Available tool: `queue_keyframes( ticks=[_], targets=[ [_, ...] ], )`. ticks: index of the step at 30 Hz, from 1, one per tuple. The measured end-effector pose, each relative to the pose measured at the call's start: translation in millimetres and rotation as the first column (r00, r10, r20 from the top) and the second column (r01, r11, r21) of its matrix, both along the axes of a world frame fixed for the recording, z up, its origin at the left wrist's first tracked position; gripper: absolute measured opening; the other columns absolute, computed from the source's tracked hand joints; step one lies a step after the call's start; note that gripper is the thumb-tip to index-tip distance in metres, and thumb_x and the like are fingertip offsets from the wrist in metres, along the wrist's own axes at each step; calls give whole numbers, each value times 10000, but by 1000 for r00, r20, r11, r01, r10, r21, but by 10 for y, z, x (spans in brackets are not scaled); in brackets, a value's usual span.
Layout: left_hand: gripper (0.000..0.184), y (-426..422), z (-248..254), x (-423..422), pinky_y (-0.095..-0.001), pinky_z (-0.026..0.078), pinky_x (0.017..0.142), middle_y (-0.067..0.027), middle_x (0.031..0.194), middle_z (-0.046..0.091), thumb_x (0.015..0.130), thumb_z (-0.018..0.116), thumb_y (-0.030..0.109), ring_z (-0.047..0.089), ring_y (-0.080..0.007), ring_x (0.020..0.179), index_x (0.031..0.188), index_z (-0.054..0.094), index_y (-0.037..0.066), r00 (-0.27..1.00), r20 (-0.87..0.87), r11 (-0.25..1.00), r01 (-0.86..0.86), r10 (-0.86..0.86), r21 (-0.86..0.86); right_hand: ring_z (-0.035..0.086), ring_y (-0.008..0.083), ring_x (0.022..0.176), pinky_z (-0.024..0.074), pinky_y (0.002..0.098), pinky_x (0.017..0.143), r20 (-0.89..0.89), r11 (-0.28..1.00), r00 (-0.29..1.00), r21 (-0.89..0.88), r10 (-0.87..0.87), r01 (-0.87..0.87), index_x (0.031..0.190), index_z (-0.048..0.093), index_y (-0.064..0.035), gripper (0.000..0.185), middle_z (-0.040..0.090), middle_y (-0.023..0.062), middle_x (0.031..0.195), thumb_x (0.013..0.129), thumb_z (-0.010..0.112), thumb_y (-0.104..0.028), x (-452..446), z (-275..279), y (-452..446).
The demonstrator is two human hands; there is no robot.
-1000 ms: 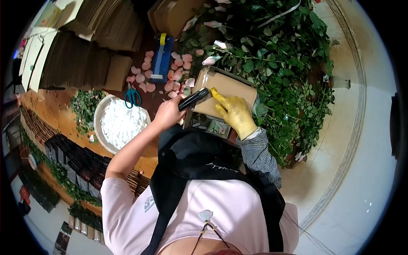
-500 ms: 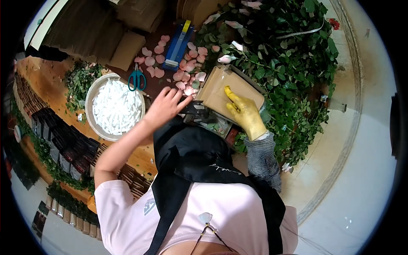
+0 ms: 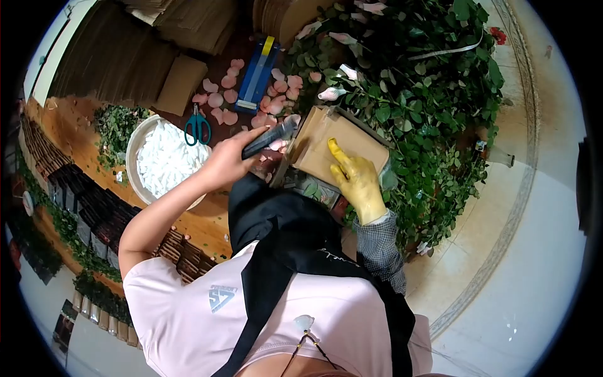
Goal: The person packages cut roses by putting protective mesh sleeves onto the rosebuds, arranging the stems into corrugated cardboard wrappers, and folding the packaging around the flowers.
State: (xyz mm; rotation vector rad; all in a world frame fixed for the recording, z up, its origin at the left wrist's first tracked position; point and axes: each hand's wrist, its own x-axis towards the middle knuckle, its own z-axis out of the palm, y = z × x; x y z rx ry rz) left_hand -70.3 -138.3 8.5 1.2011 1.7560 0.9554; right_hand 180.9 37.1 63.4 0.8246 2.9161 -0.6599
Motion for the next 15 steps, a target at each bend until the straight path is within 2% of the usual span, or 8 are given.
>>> queue_keyframes(
  ticks=[1,3,4,5,7,9,11,15],
  targets=[
    [389,143,33,-15,-342,510,784,-60,991,651,917,658,139,634,-192,856,1269,562,4,913,400,953,46,80,-298,612,359,683,502,456,629,-1,1000,1000,1,-2,2,1362,542,-156,546,631,139,772,838,690,-111,-21,22,-5],
    [333,440,11,-10,-360,544,733,-104,923,689,918,640,144,675,-178,796,1203,583,-17,769,568,862,45,293,-505,606,347,660,494,449,611,20,1000,1000,-10,-1,1,1354,545,-136,538,624,136,741,836,688,-103,-45,49,3],
    [289,598,7,9,-386,567,686,-94,923,685,932,617,174,676,-197,790,1153,593,-10,581,716,846,85,387,-526,603,342,649,491,446,605,29,1000,1000,-8,4,-4,1355,544,-134,540,621,136,728,836,689,-102,-35,52,10],
    [254,785,46,-8,-406,581,655,-88,924,681,946,587,180,678,-211,785,1134,595,9,585,691,779,152,425,-608,599,337,639,488,444,599,38,1000,999,-5,8,-8,1356,544,-133,542,617,135,715,835,689,-102,-29,55,22],
    [437,1103,-16,-65,-485,501,915,-120,1246,612,934,624,232,535,-215,1191,1299,556,1,660,668,728,263,343,-633,595,328,628,487,438,595,65,1000,998,-9,8,-7,1356,546,-134,541,609,136,702,835,689,-100,-38,90,44],
    [432,1404,-37,-229,-432,524,910,-167,1247,612,944,601,214,610,-231,1099,1282,555,-53,666,723,693,433,185,-576,592,325,618,486,433,590,35,997,999,-72,-11,13,1353,549,-138,537,602,134,687,836,687,-96,-55,125,82],
    [414,1580,-97,-285,-387,530,898,-174,1227,621,950,594,210,639,-226,1033,1265,568,-57,660,703,612,449,263,-651,590,314,601,487,430,580,9,996,1000,-90,-22,23,1338,561,-143,519,602,121,674,836,686,-91,-25,82,103],
    [435,1668,-123,-280,-379,505,935,-128,1444,460,998,550,301,496,-208,1265,1329,552,19,682,684,597,443,260,-669,587,279,563,485,404,565,-16,999,1000,-50,-24,23,1286,590,-140,465,590,78,632,834,685,-90,-27,32,147]
  ],
)
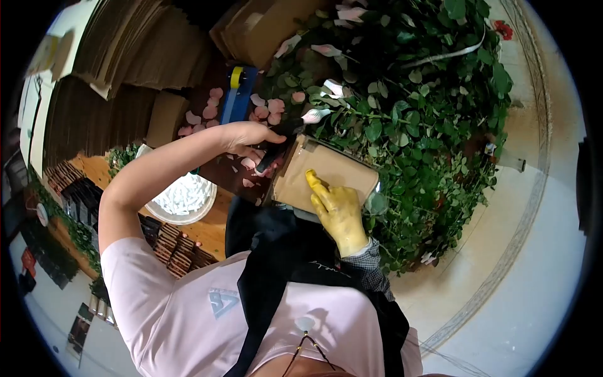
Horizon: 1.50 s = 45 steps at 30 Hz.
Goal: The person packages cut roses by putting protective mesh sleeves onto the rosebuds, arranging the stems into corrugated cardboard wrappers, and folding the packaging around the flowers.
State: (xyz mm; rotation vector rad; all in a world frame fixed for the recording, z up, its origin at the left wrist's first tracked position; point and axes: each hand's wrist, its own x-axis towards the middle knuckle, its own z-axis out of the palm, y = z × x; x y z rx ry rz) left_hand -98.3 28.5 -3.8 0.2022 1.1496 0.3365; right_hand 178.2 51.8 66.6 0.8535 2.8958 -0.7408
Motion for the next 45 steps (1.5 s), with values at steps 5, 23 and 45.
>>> queue_keyframes(
  ticks=[5,23,45],
  targets=[
    [409,-43,-59,165,-313,529,689,-70,903,674,1002,538,399,638,-151,742,1048,627,3,995,-100,996,26,-18,83,572,309,593,470,434,582,-3,998,999,-46,-52,52,1294,607,-139,480,583,110,656,825,702,-103,-10,23,-35],
    [858,-871,840,1069,-394,474,952,-300,1354,423,797,718,99,525,-369,1183,1455,201,-89,584,-771,658,479,255,581,608,168,1061,457,274,949,-209,314,650,-948,-731,49,1427,485,-106,494,672,92,1096,968,631,-213,576,327,-832],
    [301,-346,284,1723,-492,176,1185,-101,1567,342,795,752,273,252,-355,1462,1092,757,224,466,-853,41,872,235,487,588,143,597,470,283,538,382,174,797,-844,-468,508,1025,576,67,639,634,74,674,840,723,-527,2074,-541,-368]
  ],
)
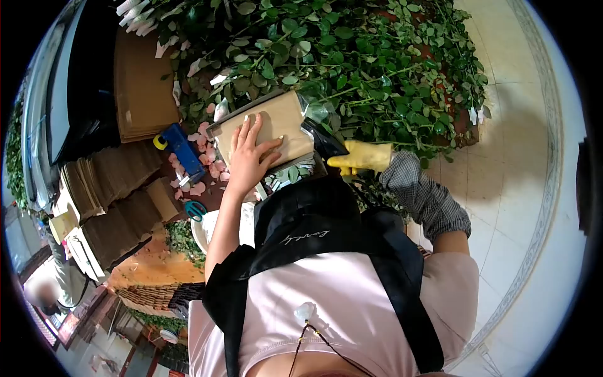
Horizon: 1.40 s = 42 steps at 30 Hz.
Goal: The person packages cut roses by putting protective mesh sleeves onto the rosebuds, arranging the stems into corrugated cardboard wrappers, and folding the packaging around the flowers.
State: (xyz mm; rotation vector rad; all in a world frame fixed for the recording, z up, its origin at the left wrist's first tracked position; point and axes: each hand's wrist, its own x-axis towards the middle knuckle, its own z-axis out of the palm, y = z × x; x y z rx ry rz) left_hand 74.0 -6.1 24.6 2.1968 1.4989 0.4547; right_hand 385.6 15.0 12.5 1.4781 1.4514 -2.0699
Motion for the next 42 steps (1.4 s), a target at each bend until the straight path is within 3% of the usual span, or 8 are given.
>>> queue_keyframes(
  ticks=[5,7,16,26,31,33,38,42],
  targets=[
    [287,2,-13,-16,-488,181,1183,-99,1560,353,789,753,261,271,-355,1451,1074,762,224,1000,23,1000,-12,12,3,572,149,672,471,287,589,113,940,939,75,324,-333,1032,549,139,773,639,111,775,804,741,-575,-61,140,204],
    [284,-1,-9,-20,-487,183,1183,-98,1558,359,786,754,255,277,-355,1448,1068,764,223,1000,20,1000,-23,23,3,580,153,666,487,296,585,-363,992,926,-95,-109,80,1074,586,72,485,633,82,800,913,697,-371,-72,3,18],
    [551,-21,70,97,-465,423,1007,-141,1398,468,693,854,143,440,-381,1277,1200,636,143,992,112,988,-67,51,139,528,91,588,410,222,491,-91,949,946,-86,-311,303,1007,579,-5,313,616,29,778,920,701,-280,-55,38,-210],
    [102,585,64,928,-349,422,810,-38,909,549,758,668,143,544,-217,976,859,670,128,780,-269,761,619,-566,193,616,180,869,489,330,784,-6,780,887,472,-462,410,1275,559,-21,515,665,96,981,903,672,-358,750,808,-509],
    [68,949,41,1016,-368,419,710,-49,850,568,815,641,109,558,-237,788,878,658,128,982,-88,825,187,-165,534,592,150,935,484,302,840,-349,580,699,391,-625,714,1251,573,-29,439,651,55,1038,910,695,-276,413,511,-423],
    [52,1098,346,923,-394,448,662,-93,826,593,888,637,113,571,-275,737,904,659,69,948,176,846,-317,266,429,591,128,957,482,286,850,-340,636,690,272,-639,722,1239,576,-21,392,648,34,1043,935,674,-248,265,570,-359],
    [321,164,840,506,-387,518,804,-160,991,695,972,577,292,678,-321,939,1113,669,18,845,258,852,-354,468,-387,670,167,816,545,300,773,-494,857,704,-212,-509,471,1089,625,15,334,690,99,914,954,662,-288,-43,584,-181],
    [831,-929,756,589,-417,313,1130,-358,1448,361,958,603,374,375,-436,1368,1489,174,-100,834,309,838,-287,457,-465,686,324,771,540,424,703,-19,785,994,615,104,-70,939,662,-16,467,695,160,784,838,714,-468,-837,700,-324]
  ],
)
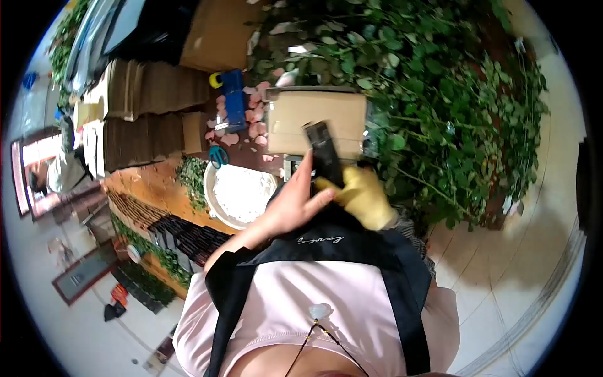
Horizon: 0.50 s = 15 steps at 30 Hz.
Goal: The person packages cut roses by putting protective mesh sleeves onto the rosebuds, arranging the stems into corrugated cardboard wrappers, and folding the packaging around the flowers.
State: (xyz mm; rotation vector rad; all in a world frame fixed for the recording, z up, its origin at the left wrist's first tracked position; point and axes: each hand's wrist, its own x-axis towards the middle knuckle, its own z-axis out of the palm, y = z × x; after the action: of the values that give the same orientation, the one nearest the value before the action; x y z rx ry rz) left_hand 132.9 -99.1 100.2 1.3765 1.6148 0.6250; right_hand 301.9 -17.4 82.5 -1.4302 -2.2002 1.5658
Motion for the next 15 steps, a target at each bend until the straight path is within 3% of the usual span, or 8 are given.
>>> queue_keyframes(
  ticks=[4,5,7,9,10,13,14,15],
  targets=[
    [721,-411,-328,-455,-376,438,1012,-280,1303,534,910,680,199,545,-325,1223,1431,296,-117,871,159,884,-467,465,-29,642,419,959,508,483,851,34,837,843,107,537,-537,1163,546,11,556,666,234,1049,832,681,-415,-696,-13,-133],
    [683,-508,-351,-661,-360,448,998,-247,1273,577,903,698,210,555,-275,1221,1415,362,-92,725,322,793,-539,609,-286,666,336,964,525,433,839,-62,829,830,127,554,-544,1209,549,4,492,671,204,1062,878,673,-338,-839,24,-115],
    [672,-785,-964,-1080,-389,479,954,-227,1188,621,834,754,233,598,-301,1146,1352,458,-74,671,249,716,-660,698,-228,665,217,972,531,345,836,-468,900,833,-157,294,-406,1297,541,-39,434,680,147,1060,923,657,-224,-1216,43,-30],
    [665,-853,-1384,-1427,-434,495,894,-206,1095,631,739,797,260,611,-361,1032,1272,540,-44,764,-310,815,-574,565,71,635,160,1032,515,284,884,-608,967,793,-176,39,-182,1346,539,-89,409,676,87,1112,950,624,-144,-1744,-65,28],
    [672,-818,-1513,-1563,-454,495,830,-198,1016,616,660,810,295,586,-392,952,1215,587,-12,761,-408,860,-486,504,155,624,156,1074,509,283,909,-571,990,818,-53,75,-128,1365,524,-77,393,626,81,1255,976,573,-86,-2030,-138,121],
    [720,-613,-1749,-1756,-482,437,912,-165,1120,582,665,796,310,531,-365,1070,1281,547,33,753,-542,927,-290,374,236,548,170,1169,457,291,978,-447,937,860,-338,-245,92,1411,431,-6,488,560,144,1320,986,588,-188,-2875,-569,307],
    [716,-542,-1730,-1766,-496,401,955,-176,1204,545,684,793,281,500,-383,1114,1300,524,33,753,-575,946,-283,319,155,615,220,1046,481,331,934,-364,948,899,-284,-242,140,1349,481,31,517,644,148,1179,938,656,-230,-3107,-803,416],
    [716,-521,-1790,-1760,-496,401,955,-176,1204,545,684,793,281,500,-383,1114,1300,524,33,763,-561,946,-282,321,158,636,221,969,507,324,871,-286,933,956,-358,-63,-45,1310,516,44,449,664,161,1080,953,631,-201,-3207,-926,583]
  ],
)
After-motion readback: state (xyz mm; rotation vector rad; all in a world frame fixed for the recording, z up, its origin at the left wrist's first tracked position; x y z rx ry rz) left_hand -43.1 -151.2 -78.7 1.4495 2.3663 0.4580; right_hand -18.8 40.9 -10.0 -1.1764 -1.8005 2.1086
